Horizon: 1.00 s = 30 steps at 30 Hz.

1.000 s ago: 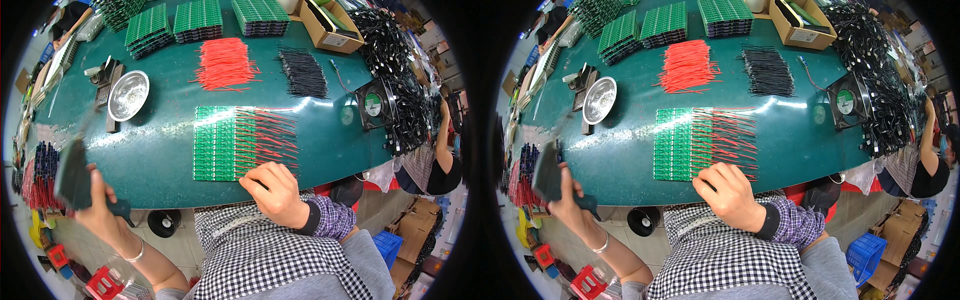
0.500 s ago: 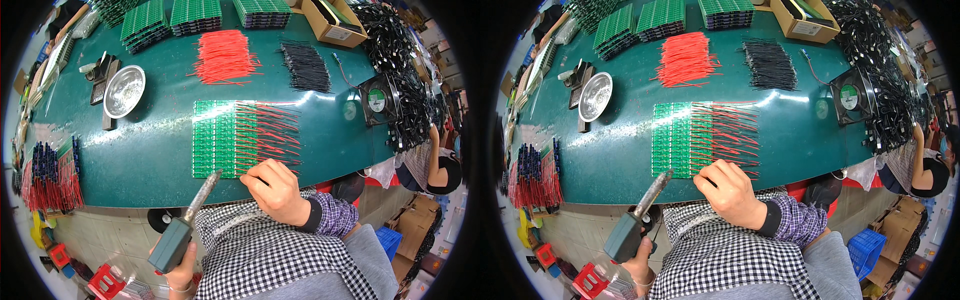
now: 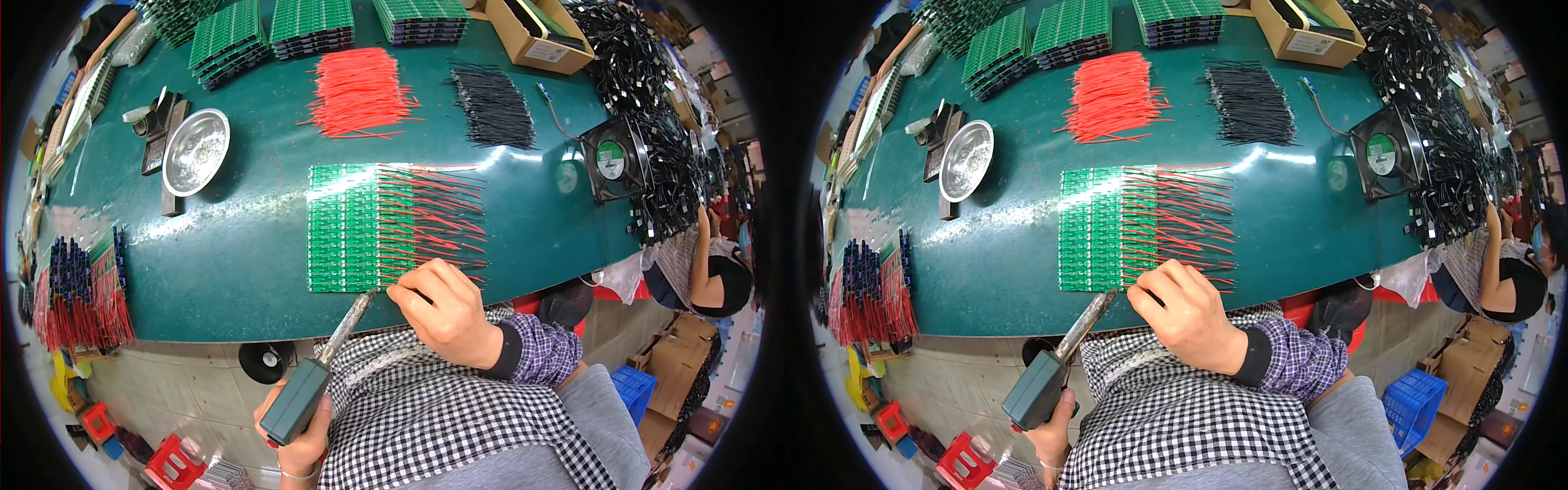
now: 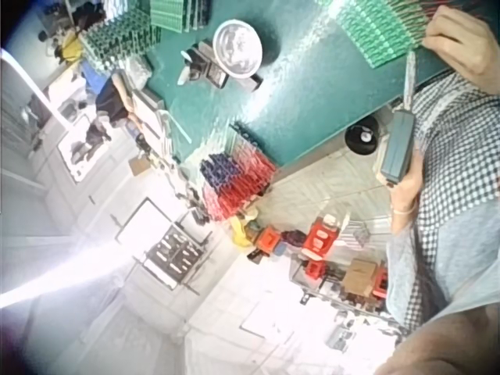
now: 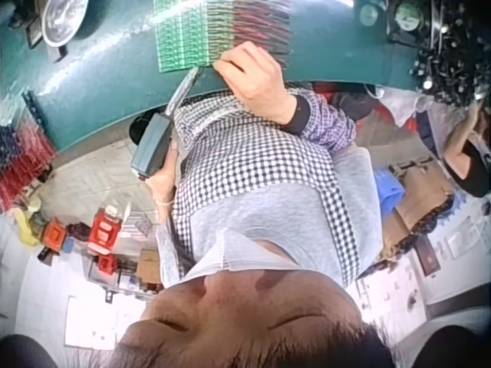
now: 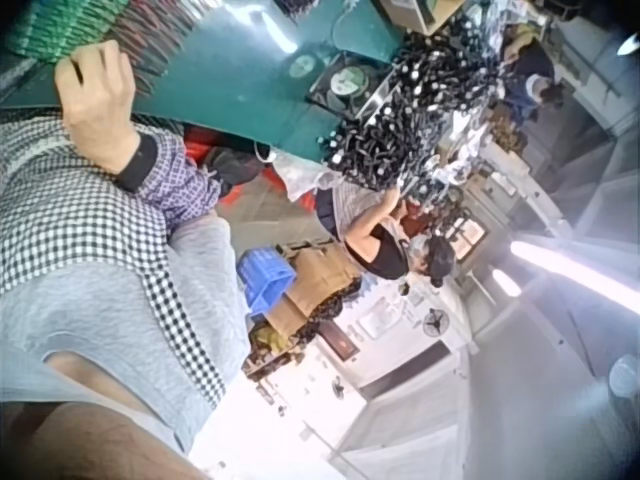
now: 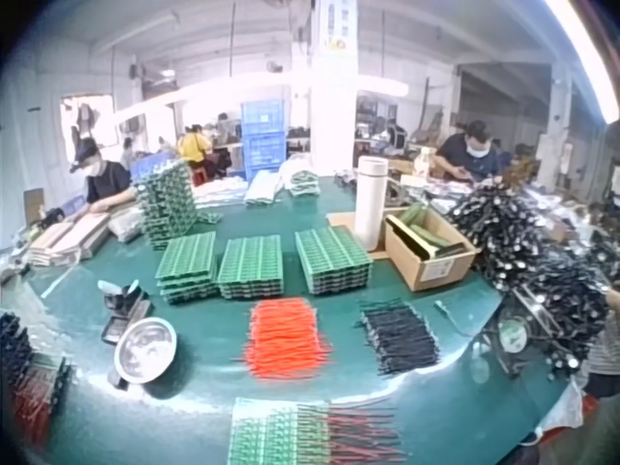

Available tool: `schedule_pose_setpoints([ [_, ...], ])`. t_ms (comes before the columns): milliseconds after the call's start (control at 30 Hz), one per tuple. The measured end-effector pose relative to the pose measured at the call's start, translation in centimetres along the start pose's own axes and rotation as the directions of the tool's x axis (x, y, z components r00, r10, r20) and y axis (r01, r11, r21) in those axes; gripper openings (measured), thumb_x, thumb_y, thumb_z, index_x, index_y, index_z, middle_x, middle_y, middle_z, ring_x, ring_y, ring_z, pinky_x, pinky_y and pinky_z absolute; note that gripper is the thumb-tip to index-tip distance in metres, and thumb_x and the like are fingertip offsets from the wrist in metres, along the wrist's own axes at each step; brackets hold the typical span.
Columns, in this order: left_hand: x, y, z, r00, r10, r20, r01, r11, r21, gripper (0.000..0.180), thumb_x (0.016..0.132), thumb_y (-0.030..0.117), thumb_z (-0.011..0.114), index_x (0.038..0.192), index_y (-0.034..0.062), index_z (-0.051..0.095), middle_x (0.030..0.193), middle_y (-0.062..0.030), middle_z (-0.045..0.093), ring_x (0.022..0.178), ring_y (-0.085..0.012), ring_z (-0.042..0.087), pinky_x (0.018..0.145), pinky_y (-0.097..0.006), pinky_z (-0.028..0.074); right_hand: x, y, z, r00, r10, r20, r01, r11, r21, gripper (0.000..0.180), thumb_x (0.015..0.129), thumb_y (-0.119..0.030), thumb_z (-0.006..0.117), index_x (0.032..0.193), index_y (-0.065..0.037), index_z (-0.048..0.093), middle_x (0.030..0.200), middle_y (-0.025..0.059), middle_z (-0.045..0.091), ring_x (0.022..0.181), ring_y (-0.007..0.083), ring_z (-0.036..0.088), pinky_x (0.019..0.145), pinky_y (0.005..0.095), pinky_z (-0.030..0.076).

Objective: The person solders wires onto a circuit board using a soldering tool, stacks the completed board with others, and positions a new circuit board before soldering wires onto it.

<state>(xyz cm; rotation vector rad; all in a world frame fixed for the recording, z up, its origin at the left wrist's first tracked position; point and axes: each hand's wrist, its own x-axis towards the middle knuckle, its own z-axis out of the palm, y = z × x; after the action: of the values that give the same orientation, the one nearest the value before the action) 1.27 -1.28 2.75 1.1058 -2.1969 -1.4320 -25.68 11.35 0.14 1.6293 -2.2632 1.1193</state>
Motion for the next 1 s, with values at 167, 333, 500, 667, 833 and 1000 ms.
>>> schedule_pose_setpoints([
  [167, 0.3, 0.6, 0.2, 1.000, -0.022, -0.005, 0.022, 1.000, -0.017, 0.037, 0.080, 0.002, 0.085, 0.113, -0.0050, 0.072, 0.098, -0.0087, 0.073, 0.083, -0.0155, 0.067, 0.073, -0.029, 0.053, 0.1, -0.1, 0.2, 1.000, 0.007, -0.023, -0.007, 1.000, 0.007, 0.028, 0.065, 0.004, 0.077, 0.093, 0.001, 0.072, 0.087, 0.0077, 0.066, 0.077, 0.0235, 0.063, 0.064, 0.0341, 0.053],
  [333, 1.4, 1.5, 1.0, 0.997, 0.058, -0.052, -0.057, 0.998, 0.026, 0.029, 0.072, 0.002, 0.082, 0.099, -0.0049, 0.072, 0.086, -0.0112, 0.070, 0.071, -0.0208, 0.065, 0.065, -0.032, 0.051, 0.1, -0.1, 0.2, 0.999, 0.002, -0.033, -0.002, 1.000, 0.000, 0.028, 0.065, 0.004, 0.077, 0.092, 0.001, 0.072, 0.086, 0.0075, 0.066, 0.077, 0.0233, 0.063, 0.064, 0.0338, 0.053],
  [500, 1.4, 1.3, 1.4, 0.992, 0.071, -0.109, -0.072, 0.997, -0.003, 0.022, 0.066, 0.000, 0.079, 0.086, -0.0050, 0.071, 0.075, -0.0135, 0.066, 0.061, -0.0260, 0.064, 0.057, -0.035, 0.049, 0.2, -0.1, 0.1, 1.000, 0.006, -0.028, -0.006, 1.000, -0.003, 0.028, 0.065, 0.004, 0.077, 0.092, 0.000, 0.072, 0.086, 0.0075, 0.065, 0.077, 0.0233, 0.063, 0.063, 0.0339, 0.053],
  [667, 1.3, 1.1, 0.9, 0.971, 0.061, -0.232, -0.069, 0.997, -0.028, 0.021, 0.066, -0.002, 0.077, 0.085, -0.0059, 0.069, 0.076, -0.0131, 0.063, 0.061, -0.0239, 0.060, 0.057, -0.032, 0.047, 0.2, 0.0, 0.2, 1.000, 0.001, -0.025, -0.001, 1.000, 0.000, 0.027, 0.066, 0.004, 0.077, 0.092, 0.000, 0.072, 0.086, 0.0074, 0.065, 0.077, 0.0233, 0.063, 0.063, 0.0339, 0.053],
  [833, 1.4, 0.0, 0.1, 0.929, -0.005, -0.370, -0.010, 0.999, -0.038, 0.037, 0.076, 0.001, 0.086, 0.107, -0.0069, 0.067, 0.100, -0.0130, 0.068, 0.083, -0.0218, 0.065, 0.073, -0.032, 0.051, 0.3, 0.0, 0.0, 1.000, 0.009, -0.012, -0.009, 1.000, 0.002, 0.027, 0.066, 0.003, 0.077, 0.093, 0.000, 0.072, 0.086, 0.0077, 0.066, 0.077, 0.0234, 0.063, 0.064, 0.0343, 0.054],
  [1000, 5.0, 2.8, -1.1, 0.746, 0.277, -0.606, -0.303, 0.951, 0.063, 0.040, 0.080, -0.005, 0.081, 0.116, -0.0112, 0.064, 0.103, -0.0179, 0.072, 0.093, -0.0277, 0.070, 0.086, -0.041, 0.057, 0.2, 0.0, -0.2, 0.999, -0.001, 0.036, 0.001, 1.000, 0.000, 0.027, 0.069, -0.001, 0.072, 0.096, 0.000, 0.071, 0.091, 0.0075, 0.065, 0.083, 0.0231, 0.063, 0.068, 0.0338, 0.054],
])
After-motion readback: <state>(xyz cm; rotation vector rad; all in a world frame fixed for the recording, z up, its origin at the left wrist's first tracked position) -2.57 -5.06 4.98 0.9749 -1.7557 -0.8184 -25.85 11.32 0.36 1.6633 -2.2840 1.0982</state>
